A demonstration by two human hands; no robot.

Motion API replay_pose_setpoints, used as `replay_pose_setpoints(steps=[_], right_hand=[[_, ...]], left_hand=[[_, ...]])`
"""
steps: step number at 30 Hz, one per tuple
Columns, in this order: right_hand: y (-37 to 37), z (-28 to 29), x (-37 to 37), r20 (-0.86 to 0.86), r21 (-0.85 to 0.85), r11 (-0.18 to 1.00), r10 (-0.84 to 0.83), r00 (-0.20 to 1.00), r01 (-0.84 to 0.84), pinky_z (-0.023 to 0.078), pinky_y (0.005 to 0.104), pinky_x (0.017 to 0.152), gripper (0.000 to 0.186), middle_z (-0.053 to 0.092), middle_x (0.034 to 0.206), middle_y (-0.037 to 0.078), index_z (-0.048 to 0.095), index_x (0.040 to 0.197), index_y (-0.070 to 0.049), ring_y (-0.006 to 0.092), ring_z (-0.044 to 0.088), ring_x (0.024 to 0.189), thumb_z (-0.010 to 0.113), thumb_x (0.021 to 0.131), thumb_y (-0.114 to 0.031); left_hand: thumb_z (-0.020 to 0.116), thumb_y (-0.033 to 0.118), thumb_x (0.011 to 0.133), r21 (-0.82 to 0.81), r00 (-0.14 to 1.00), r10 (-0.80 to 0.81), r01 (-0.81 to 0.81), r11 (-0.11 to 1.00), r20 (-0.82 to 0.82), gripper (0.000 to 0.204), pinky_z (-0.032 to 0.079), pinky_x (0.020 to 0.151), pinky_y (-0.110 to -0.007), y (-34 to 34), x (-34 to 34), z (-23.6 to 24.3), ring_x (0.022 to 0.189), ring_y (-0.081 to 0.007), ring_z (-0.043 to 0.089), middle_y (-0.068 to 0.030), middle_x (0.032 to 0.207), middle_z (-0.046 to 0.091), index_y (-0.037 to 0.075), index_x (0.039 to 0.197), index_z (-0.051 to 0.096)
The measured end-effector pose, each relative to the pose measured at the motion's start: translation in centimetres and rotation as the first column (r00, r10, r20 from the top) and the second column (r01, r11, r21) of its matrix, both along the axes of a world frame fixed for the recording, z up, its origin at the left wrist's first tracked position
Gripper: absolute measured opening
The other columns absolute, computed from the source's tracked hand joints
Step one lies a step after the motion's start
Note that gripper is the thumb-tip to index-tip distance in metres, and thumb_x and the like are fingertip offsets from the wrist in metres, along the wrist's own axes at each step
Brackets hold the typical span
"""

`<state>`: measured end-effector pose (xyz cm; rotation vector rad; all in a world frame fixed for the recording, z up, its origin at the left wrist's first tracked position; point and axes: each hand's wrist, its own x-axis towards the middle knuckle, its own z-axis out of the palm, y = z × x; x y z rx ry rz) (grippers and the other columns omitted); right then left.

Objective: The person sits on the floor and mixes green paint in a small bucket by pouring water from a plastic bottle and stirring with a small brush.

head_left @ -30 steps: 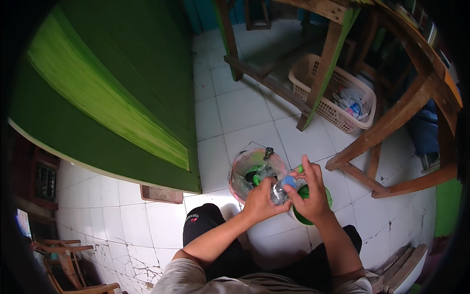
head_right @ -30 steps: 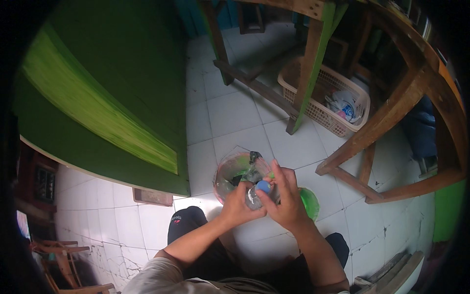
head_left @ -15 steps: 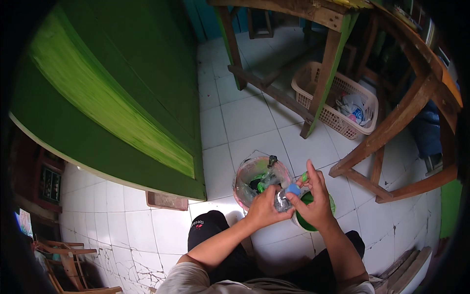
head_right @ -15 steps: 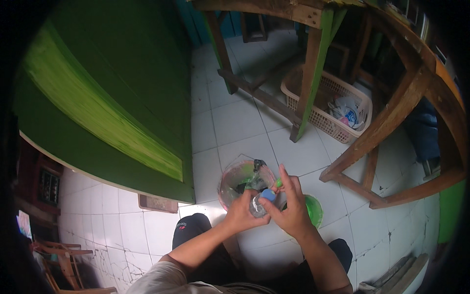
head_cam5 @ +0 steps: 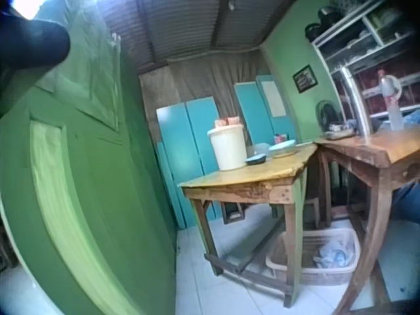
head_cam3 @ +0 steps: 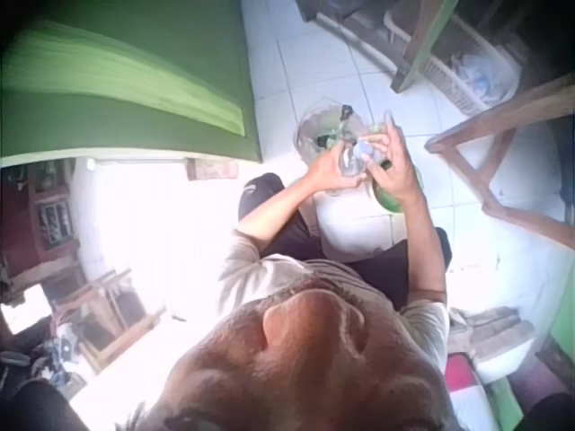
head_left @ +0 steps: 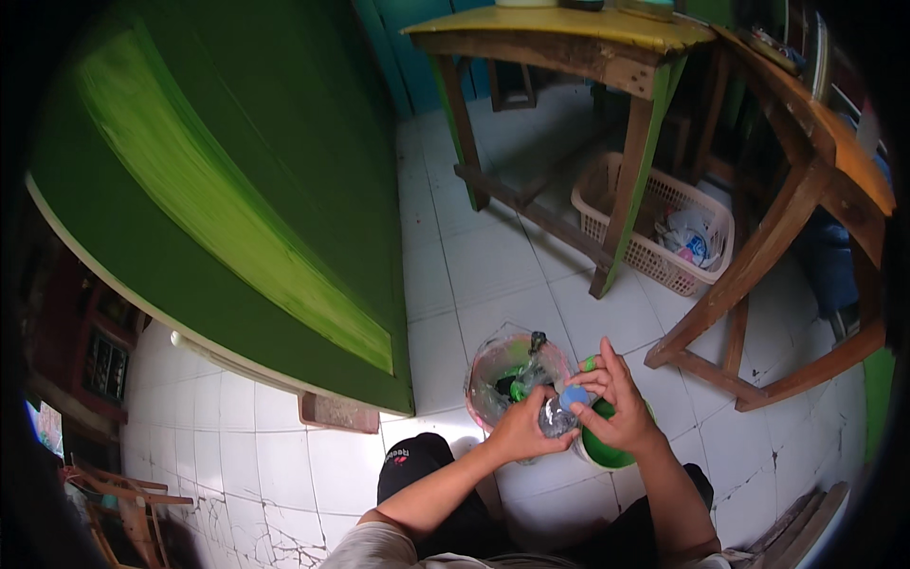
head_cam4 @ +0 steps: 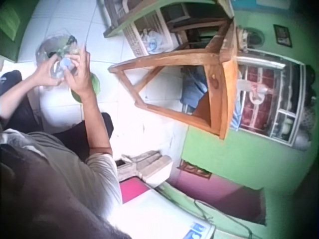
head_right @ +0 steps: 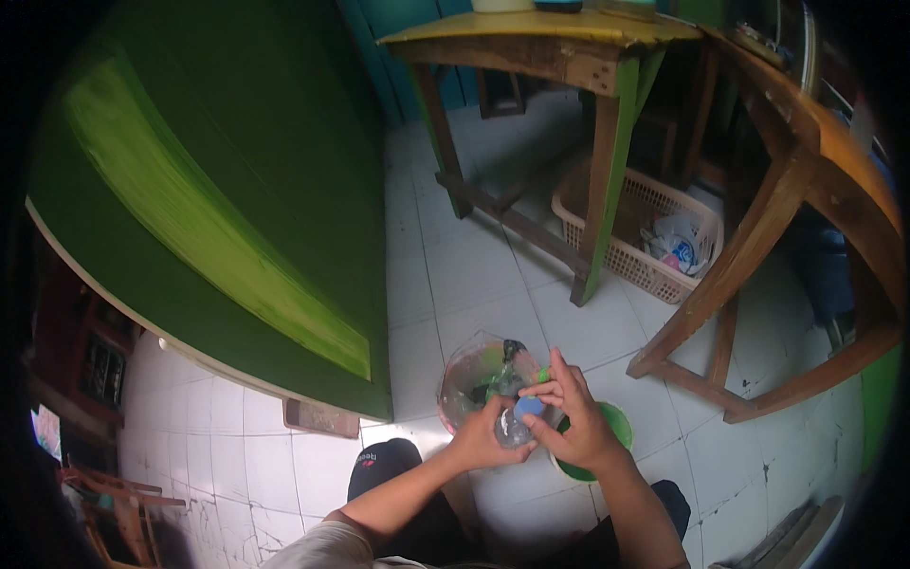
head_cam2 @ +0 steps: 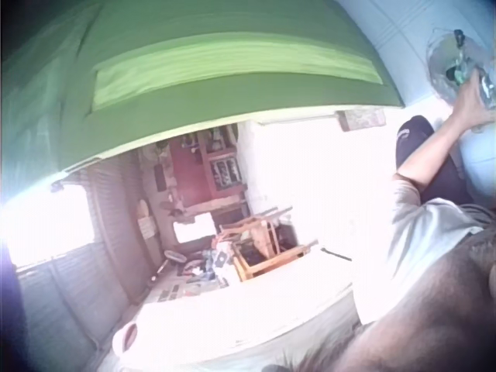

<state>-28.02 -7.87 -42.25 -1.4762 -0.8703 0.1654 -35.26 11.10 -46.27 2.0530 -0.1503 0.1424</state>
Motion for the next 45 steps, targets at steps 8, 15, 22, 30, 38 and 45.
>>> replay_pose_setpoints(steps=[8,15,22,30,38,45], right_hand=[[0.2,1.0,-0.5,0.254,-0.205,0.941,-0.215,0.943,0.270,0.053,0.0313,0.081,0.096,0.049,0.110,0.011,0.030,0.158,-0.006,0.0197,0.057,0.090,0.085,0.079,-0.011],[-0.5,0.8,0.0,0.221,-0.114,0.984,-0.108,0.969,0.136,0.055,0.0363,0.092,0.087,0.051,0.118,0.015,0.028,0.157,-0.001,0.0245,0.062,0.105,0.074,0.083,0.001],[-2.1,-0.5,0.4,-0.023,0.108,0.987,-0.117,0.993,0.119,0.050,0.0353,0.097,0.092,0.049,0.123,0.013,0.016,0.159,0.001,0.0235,0.062,0.112,0.068,0.083,0.009],[-13.8,2.5,0.9,-0.110,-0.207,0.794,-0.599,0.793,0.571,0.047,0.0293,0.097,0.093,0.052,0.116,0.006,0.026,0.161,-0.014,0.0159,0.056,0.107,0.068,0.081,0.008],[-31.0,-20.8,-4.6,0.053,-0.568,0.544,-0.725,0.687,0.618,0.050,0.0286,0.085,0.092,0.047,0.116,0.008,0.028,0.160,-0.014,0.0178,0.054,0.098,0.068,0.081,0.007],[-32.3,-33.6,-9.3,0.085,-0.544,0.533,-0.734,0.674,0.649,0.046,0.0405,0.103,0.087,0.042,0.136,0.022,0.023,0.159,-0.004,0.0329,0.053,0.112,0.065,0.084,0.005]], left_hand=[[0.086,0.045,0.071,0.097,0.999,0.044,-0.043,0.994,-0.013,0.070,0.057,0.070,-0.043,-0.3,0.1,-0.4,0.078,-0.0384,0.072,-0.0215,0.083,0.069,0.001,0.114,0.053],[0.086,0.041,0.073,0.051,0.999,-0.021,0.022,0.998,-0.027,0.067,0.057,0.072,-0.043,-0.2,0.4,0.0,0.083,-0.0380,0.072,-0.0219,0.090,0.069,0.001,0.115,0.052],[0.086,0.034,0.071,-0.048,0.962,-0.229,0.225,0.973,-0.149,0.070,0.054,0.083,-0.042,-0.4,0.7,0.2,0.096,-0.0374,0.069,-0.0208,0.105,0.067,0.004,0.122,0.049],[0.088,0.032,0.071,-0.129,0.945,-0.294,0.276,0.952,-0.146,0.069,0.053,0.087,-0.041,-0.5,-0.7,-0.6,0.101,-0.0347,0.068,-0.0164,0.109,0.066,0.005,0.120,0.049],[0.094,0.029,0.068,-0.279,0.928,-0.353,0.311,0.909,-0.117,0.072,0.048,0.096,-0.034,-1.3,-2.3,-2.8,0.109,-0.0222,0.063,-0.0098,0.115,0.064,0.006,0.121,0.052],[0.096,0.029,0.068,-0.386,0.915,-0.387,0.318,0.866,-0.115,0.073,0.047,0.097,-0.033,-3.6,-2.6,-4.5,0.110,-0.0176,0.060,-0.0089,0.112,0.062,0.004,0.122,0.053]])
